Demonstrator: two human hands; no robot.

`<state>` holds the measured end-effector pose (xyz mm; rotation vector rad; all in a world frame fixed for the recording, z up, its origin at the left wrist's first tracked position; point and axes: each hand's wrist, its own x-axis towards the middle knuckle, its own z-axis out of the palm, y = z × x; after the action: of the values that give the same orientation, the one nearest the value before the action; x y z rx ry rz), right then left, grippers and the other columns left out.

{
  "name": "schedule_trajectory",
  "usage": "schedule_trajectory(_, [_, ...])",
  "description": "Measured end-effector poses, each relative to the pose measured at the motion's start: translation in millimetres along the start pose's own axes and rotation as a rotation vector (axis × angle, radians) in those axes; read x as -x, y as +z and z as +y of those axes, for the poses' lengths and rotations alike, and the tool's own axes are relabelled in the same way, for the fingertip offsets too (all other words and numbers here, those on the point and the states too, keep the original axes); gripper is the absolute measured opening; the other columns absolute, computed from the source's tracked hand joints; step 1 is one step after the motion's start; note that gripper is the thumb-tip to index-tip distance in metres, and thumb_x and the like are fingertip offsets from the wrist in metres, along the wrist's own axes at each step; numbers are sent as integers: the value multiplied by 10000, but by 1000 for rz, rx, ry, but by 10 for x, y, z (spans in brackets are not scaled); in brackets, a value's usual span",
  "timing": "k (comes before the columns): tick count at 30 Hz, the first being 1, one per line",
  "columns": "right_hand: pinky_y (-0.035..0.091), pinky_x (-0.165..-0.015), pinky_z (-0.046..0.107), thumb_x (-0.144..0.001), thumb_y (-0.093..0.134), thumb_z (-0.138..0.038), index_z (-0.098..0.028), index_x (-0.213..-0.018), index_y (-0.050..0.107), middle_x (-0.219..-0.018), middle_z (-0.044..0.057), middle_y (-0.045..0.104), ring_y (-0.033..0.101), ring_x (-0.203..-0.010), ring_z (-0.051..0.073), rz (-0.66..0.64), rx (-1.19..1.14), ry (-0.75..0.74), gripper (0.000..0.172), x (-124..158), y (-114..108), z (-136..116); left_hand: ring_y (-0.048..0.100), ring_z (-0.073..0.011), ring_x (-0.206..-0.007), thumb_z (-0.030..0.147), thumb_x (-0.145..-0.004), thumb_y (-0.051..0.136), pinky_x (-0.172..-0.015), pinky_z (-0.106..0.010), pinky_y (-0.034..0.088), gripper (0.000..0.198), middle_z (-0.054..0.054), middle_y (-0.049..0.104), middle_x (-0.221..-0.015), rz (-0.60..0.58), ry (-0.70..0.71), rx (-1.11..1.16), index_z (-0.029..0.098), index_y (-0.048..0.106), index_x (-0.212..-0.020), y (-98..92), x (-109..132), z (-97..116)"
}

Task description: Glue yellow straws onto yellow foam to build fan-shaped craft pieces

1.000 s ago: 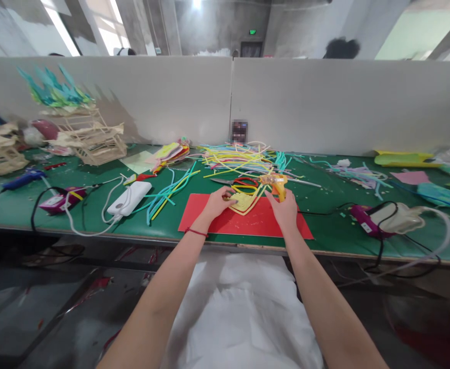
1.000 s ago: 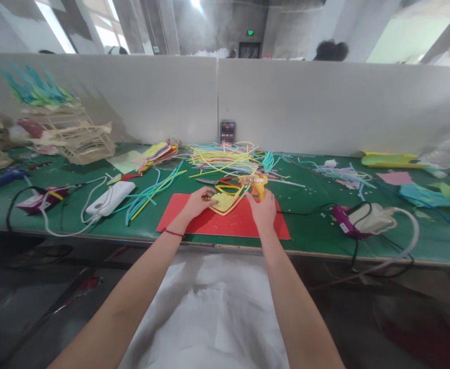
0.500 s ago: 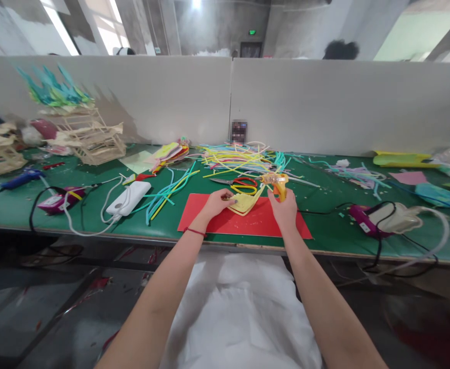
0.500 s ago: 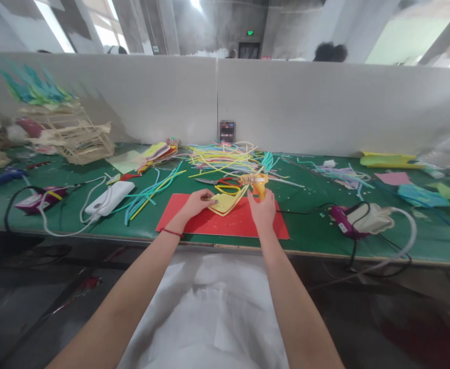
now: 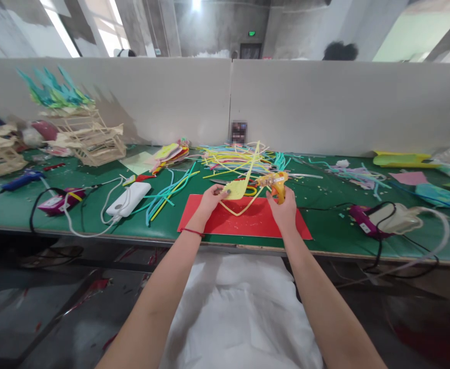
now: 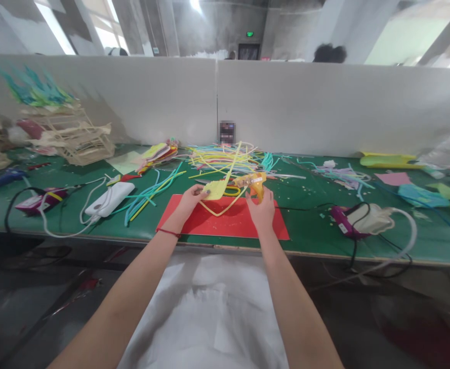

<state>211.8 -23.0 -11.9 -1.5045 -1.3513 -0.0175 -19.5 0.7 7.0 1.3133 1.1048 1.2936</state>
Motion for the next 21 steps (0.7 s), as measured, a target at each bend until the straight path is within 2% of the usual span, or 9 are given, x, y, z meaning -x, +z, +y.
schedule_trajectory(8, [462, -855, 412, -776, 529, -519, -154, -1215, 506, -1030, 126, 561, 525, -999, 261, -54, 21, -61, 572, 6, 0, 10, 603, -127, -700, 369, -550, 798, -680, -262, 493, 440, 2, 639, -743, -40, -103, 239, 156, 605, -883, 4, 5, 1])
schedule_trajectory(16, [465, -845, 420, -766, 551, -467, -176, -1226, 515, -996, 104, 546, 532, -951, 255, -85, 35, -98, 545, 12, 19, 41, 597, -127, -749, 354, -578, 785, -686, -263, 496, 378, -19, 645, -846, -23, -127, 272, 153, 618, -852, -9, -11, -18])
schedule_trajectory(21, [470, -849, 416, -780, 542, -482, -160, -1222, 523, -984, 109, 544, 528, -952, 253, -71, 34, -112, 547, 15, 18, 46, 578, -110, -707, 316, -544, 807, -672, -250, 493, 380, 0, 631, -792, -29, -157, 313, 155, 631, -839, -5, -19, -25])
